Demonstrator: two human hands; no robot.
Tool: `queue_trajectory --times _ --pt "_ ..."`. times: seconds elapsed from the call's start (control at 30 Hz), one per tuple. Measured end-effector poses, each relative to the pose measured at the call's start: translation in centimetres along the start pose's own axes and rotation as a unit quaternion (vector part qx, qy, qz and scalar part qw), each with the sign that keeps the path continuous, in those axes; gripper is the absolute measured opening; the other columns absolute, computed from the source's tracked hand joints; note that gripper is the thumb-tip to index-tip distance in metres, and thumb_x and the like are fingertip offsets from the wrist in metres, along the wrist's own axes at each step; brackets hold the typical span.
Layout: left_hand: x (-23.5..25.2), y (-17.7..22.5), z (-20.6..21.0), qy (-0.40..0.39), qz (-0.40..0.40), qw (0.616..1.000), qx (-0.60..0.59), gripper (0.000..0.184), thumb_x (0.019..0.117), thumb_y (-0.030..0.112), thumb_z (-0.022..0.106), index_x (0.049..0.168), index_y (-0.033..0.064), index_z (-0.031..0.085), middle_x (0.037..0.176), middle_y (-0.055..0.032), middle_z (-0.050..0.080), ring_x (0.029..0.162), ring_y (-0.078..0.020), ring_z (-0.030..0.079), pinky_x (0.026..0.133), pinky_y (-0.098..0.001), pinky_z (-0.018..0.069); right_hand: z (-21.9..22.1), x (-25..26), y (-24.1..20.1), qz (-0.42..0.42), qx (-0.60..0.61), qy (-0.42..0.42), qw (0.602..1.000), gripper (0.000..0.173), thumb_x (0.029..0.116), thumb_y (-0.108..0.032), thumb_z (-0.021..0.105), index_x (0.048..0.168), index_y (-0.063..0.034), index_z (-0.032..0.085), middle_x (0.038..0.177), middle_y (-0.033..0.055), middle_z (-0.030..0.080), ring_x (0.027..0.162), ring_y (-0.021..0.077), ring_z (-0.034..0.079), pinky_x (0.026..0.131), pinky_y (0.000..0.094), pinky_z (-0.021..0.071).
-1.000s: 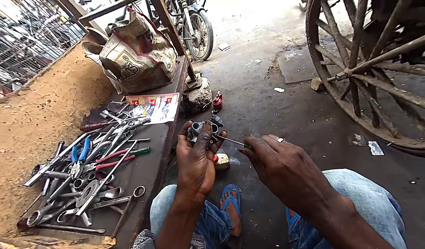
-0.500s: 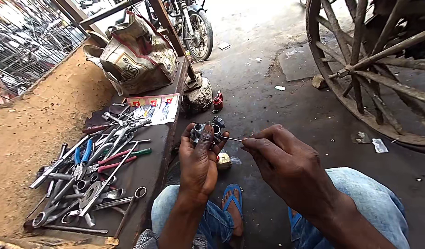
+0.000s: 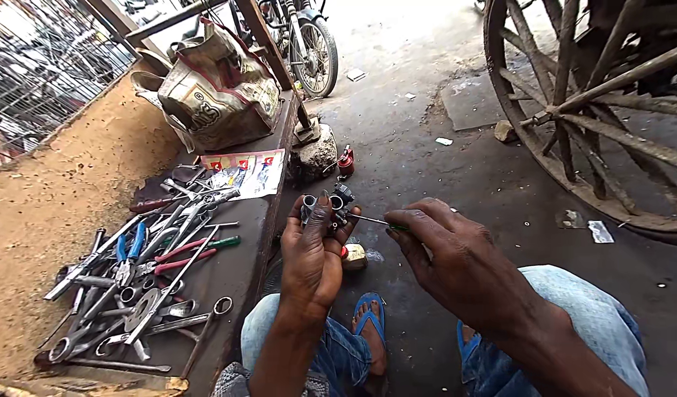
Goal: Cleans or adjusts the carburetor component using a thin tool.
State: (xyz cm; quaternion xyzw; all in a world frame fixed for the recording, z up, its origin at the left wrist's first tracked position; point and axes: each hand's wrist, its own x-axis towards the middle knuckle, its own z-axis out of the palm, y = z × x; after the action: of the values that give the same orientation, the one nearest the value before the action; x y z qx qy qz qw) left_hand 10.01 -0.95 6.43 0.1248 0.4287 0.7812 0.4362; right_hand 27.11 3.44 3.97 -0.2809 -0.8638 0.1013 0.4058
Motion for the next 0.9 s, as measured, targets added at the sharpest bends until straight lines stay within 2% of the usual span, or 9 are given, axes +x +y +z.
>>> queue_trajectory --times 0.3,0.5,0.57,0.63,0.7,0.73,0.8,0.83,0.9 --pt "-0.1 0.0 0.1 0.0 -0.012 1.0 -0.009 0.033 0.1033 0.009 0.058 0.135 0.0088 0.048 0.118 -0.0168 0.063 0.102 -0.0321 0.071 0.09 -0.0474 0.0615 -0.3 -0.1 0.4 -0.032 -0.003 0.012 0.999 0.025 0.1007 -0.016 0.058 0.115 -0.0044 0.075 0.095 0.0075 0.067 0.088 0.0187 0.066 0.073 0.0261 0.0555" --pt "0.0 -0.1 0.0 -0.014 0.009 1.0 0.013 0.037 0.1034 0.008 0.058 0.138 0.009 0.045 0.118 -0.0166 0.063 0.101 -0.0314 0.071 0.089 -0.0463 0.062 -0.3 -0.2 -0.1 -0.057 -0.049 0.018 0.997 0.024 0.1013 -0.013 0.06 0.118 -0.0021 0.073 0.095 0.0108 0.068 0.087 0.0237 0.066 0.072 0.0311 0.0554" --pt "0.0 -0.1 0.0 -0.02 0.019 0.999 0.021 0.037 0.1032 0.009 0.058 0.138 0.0093 0.044 0.117 -0.0157 0.063 0.101 -0.0309 0.072 0.088 -0.0459 0.0624 -0.1 -0.2 -0.3 -0.051 -0.064 0.008 0.997 0.023 0.1036 -0.015 0.057 0.114 -0.0025 0.072 0.088 0.0089 0.065 0.078 0.0225 0.064 0.065 0.0311 0.0535" --pt "0.0 -0.2 -0.2 -0.031 0.022 0.999 0.024 0.039 0.1029 0.008 0.058 0.139 0.0095 0.043 0.118 -0.0164 0.063 0.102 -0.0313 0.071 0.089 -0.0462 0.0621 0.3 -0.2 -0.2 -0.025 -0.057 0.004 0.998 0.026 0.1061 -0.02 0.05 0.102 -0.0051 0.071 0.073 0.0044 0.059 0.061 0.0186 0.06 0.051 0.0305 0.0475" --pt "-0.1 -0.3 -0.2 -0.037 0.024 0.999 0.028 0.041 0.1024 0.008 0.059 0.14 0.01 0.042 0.119 -0.017 0.063 0.103 -0.0319 0.071 0.089 -0.0469 0.0617 0.5 -0.1 -0.2 0.008 -0.044 0.005 0.999 0.029 0.1074 -0.023 0.047 0.096 -0.0076 0.068 0.067 0.0017 0.058 0.055 0.0155 0.058 0.046 0.0298 0.0453" --pt "-0.1 -0.3 -0.1 -0.034 0.027 0.999 0.028 0.042 0.1022 0.008 0.059 0.14 0.0101 0.042 0.119 -0.017 0.063 0.102 -0.032 0.071 0.089 -0.0469 0.0619 0.5 -0.1 -0.2 0.023 -0.035 0.008 0.999 0.03 0.1081 -0.025 0.046 0.1 -0.0073 0.068 0.068 0.0015 0.058 0.055 0.0152 0.058 0.047 0.03 0.0458" --pt "-0.1 -0.4 -0.1 -0.024 0.033 0.999 0.026 0.041 0.1021 0.006 0.059 0.138 0.0104 0.042 0.118 -0.016 0.062 0.102 -0.0317 0.071 0.088 -0.0467 0.0623 0.1 0.0 -0.5 0.063 0.004 -0.005 0.998 0.036 0.1087 -0.03 0.047 0.127 -0.0047 0.064 0.083 0.0051 0.062 0.065 0.0168 0.061 0.054 0.0318 0.0514" --pt "-0.1 -0.4 -0.1 -0.02 0.033 0.999 0.024 0.039 0.1021 0.006 0.059 0.137 0.0101 0.042 0.118 -0.0158 0.063 0.102 -0.0315 0.071 0.089 -0.0468 0.0623 -0.1 0.1 -0.6 0.084 0.025 -0.018 0.996 0.039 0.1078 -0.032 0.047 0.135 -0.0063 0.059 0.093 0.0055 0.059 0.07 0.0158 0.059 0.057 0.0308 0.0515" --pt "-0.1 -0.4 -0.2 -0.019 0.031 0.999 0.024 0.038 0.1026 0.007 0.059 0.137 0.0097 0.043 0.118 -0.0163 0.062 0.103 -0.0314 0.071 0.09 -0.0466 0.0618 -0.2 0.1 -0.7 0.09 0.049 -0.015 0.995 0.033 0.1038 -0.024 0.053 0.132 -0.0079 0.057 0.105 0.0071 0.055 0.079 0.0134 0.06 0.063 0.0269 0.0538"
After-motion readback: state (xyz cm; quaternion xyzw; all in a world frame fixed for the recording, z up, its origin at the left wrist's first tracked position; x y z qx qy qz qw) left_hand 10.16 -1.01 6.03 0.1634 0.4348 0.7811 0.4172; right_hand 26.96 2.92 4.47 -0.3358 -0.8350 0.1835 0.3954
